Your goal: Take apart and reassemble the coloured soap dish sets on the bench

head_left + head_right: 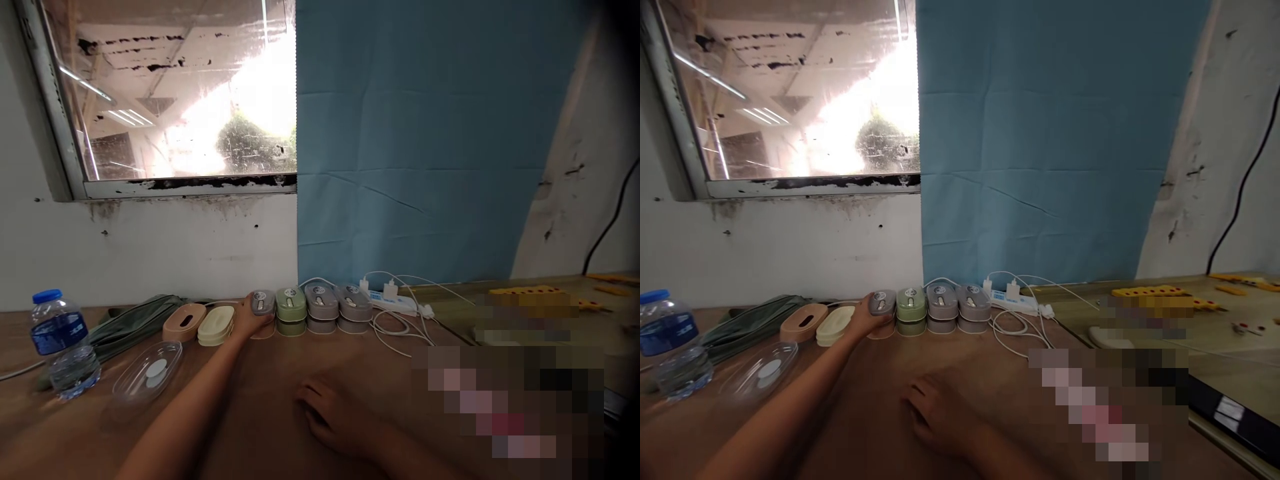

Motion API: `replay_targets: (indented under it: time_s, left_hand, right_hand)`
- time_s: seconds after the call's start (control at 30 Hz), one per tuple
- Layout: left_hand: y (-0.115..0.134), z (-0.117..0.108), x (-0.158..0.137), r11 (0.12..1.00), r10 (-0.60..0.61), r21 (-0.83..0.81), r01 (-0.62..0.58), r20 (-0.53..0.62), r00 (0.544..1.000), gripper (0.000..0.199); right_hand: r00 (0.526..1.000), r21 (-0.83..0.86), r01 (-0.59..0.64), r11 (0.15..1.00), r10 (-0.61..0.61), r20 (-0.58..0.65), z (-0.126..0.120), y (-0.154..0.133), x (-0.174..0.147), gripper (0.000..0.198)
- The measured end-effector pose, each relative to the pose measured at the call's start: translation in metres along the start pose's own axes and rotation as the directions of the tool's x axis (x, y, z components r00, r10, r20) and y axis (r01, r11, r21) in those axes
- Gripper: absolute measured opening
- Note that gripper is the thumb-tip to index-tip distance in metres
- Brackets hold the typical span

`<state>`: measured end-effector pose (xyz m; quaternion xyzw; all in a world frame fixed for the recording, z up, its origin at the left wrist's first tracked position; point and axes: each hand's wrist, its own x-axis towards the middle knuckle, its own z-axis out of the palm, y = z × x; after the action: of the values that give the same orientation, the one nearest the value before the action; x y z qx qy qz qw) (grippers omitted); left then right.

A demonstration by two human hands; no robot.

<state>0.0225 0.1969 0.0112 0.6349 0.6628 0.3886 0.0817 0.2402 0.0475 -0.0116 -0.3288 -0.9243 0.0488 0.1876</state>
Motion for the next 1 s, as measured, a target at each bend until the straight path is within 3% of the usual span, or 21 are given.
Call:
replay_targets:
  time_s: [0.17, 0.3, 0.37, 0.47, 0.57, 0.67, 0.83, 1.0]
  left_hand:
    - [0.002, -0.009, -0.011, 0.998, 0.035, -0.045, -0.038, -0.075, 0.997, 0.073]
    - [-0.001, -0.031, -0.053, 0.983, 0.027, -0.174, -0.054, -0.154, 0.988, 0.073]
    - [-0.005, -0.043, -0.083, 0.945, 0.012, -0.326, -0.038, -0.081, 0.997, 0.074]
    - [-0.011, -0.057, -0.128, 0.893, 0.082, -0.45, -0.014, 0.132, 0.988, 0.076]
    - [-0.012, -0.067, -0.158, 0.881, 0.273, -0.455, -0.126, 0.274, 0.922, 0.079]
    - [-0.009, -0.072, -0.17, 0.871, 0.402, -0.441, -0.216, 0.389, 0.829, 0.082]
    - [-0.007, -0.075, -0.172, 0.861, 0.464, -0.447, -0.243, 0.496, 0.734, 0.086]
    - [-0.007, -0.081, -0.174, 0.84, 0.536, -0.395, -0.372, 0.494, 0.684, 0.071]
  right_hand:
    - [1.0, 0.012, 0.005, 1.0, -0.005, -0.004, -0.001, 0.0, 0.0, 0.03]
    - [0.999, 0.039, 0.011, 0.999, -0.009, -0.051, 0.001, 0.001, 0.0, 0.033]
    - [0.992, 0.046, -0.001, 0.999, 0.007, -0.129, 0.003, 0.003, -0.001, 0.035]
    - [0.956, 0.065, -0.024, 0.998, 0.042, -0.289, 0.005, 0.007, 0.0, 0.041]
    - [0.922, 0.097, -0.021, 0.995, 0.057, -0.382, 0.005, 0.01, 0.0, 0.051]
    - [0.941, 0.111, 0.011, 0.994, 0.027, -0.336, 0.003, 0.01, -0.001, 0.059]
    - [0.99, 0.117, 0.073, 0.99, -0.058, -0.132, -0.003, 0.004, -0.003, 0.065]
    - [0.993, 0.136, 0.103, 0.985, -0.093, -0.076, -0.004, 0.002, -0.003, 0.066]
